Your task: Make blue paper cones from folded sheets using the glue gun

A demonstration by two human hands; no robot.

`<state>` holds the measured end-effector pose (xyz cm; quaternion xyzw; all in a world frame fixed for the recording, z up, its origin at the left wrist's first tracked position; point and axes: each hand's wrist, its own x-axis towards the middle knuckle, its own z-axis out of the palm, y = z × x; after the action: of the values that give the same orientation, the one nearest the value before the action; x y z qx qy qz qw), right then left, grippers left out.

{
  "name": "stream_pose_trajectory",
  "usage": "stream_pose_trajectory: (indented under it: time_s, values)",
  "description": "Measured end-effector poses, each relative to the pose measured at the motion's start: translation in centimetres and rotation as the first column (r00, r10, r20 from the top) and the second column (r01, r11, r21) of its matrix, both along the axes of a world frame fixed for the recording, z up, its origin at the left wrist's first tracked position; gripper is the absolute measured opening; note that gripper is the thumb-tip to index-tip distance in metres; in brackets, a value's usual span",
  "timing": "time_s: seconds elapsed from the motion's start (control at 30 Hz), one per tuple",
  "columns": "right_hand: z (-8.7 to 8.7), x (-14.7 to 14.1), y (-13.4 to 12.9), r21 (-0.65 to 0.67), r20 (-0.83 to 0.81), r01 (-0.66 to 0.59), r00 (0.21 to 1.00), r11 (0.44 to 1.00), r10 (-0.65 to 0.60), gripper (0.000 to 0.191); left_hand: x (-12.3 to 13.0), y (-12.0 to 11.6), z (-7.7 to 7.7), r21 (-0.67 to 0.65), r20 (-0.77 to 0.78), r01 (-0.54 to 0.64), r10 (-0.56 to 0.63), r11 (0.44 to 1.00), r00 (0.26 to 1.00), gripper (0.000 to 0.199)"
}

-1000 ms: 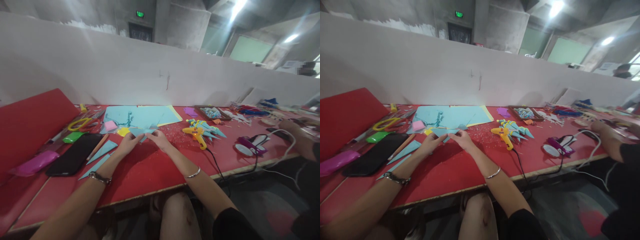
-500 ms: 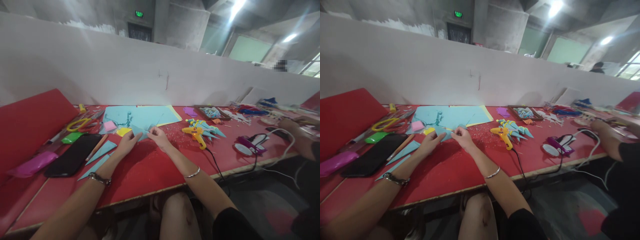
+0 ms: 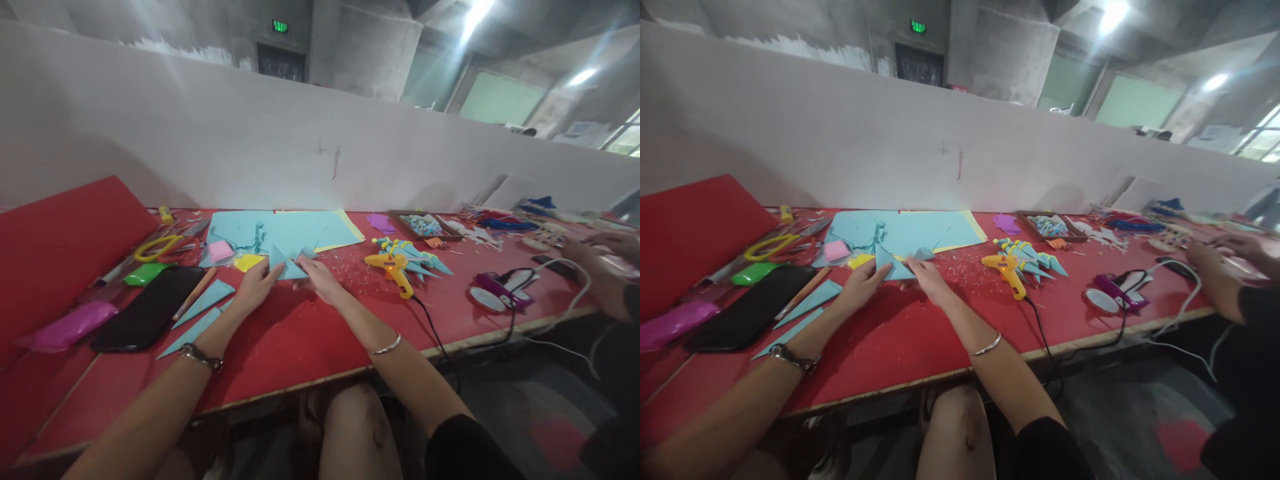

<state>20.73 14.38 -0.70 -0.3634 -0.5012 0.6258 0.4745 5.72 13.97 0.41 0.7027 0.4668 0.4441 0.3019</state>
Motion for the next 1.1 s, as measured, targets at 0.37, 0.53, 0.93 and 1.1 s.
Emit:
stream_pose_trajectory:
  time_s: [0.37,0.53,0.93,1.1]
  values:
    - [0.2,0.0,-0.8,0.087,0.119,-0.173,0.980,0.981,0.162,0.035,0.0,0.3,-0.6,0.028,0.034,0.007,-0.008,1.000,0.999,0.031]
    - [0.5,0.1,-0.8,0.116,0.231,-0.199,0.958,0.973,0.169,0.036,0.0,0.3,-0.6,0.032,0.058,0.061,-0.062,0.998,0.996,0.032]
    - [0.6,0.0,-0.7,0.231,0.266,-0.062,0.964,0.971,-0.001,0.037,0.1,0.5,-1.1,-0.090,0.045,0.047,-0.043,0.995,0.998,0.035]
    - [0.5,-0.1,-0.7,0.201,0.233,-0.075,0.972,0.977,0.026,0.036,0.3,0.2,-1.0,-0.004,-0.003,0.067,-0.067,0.998,0.998,0.035]
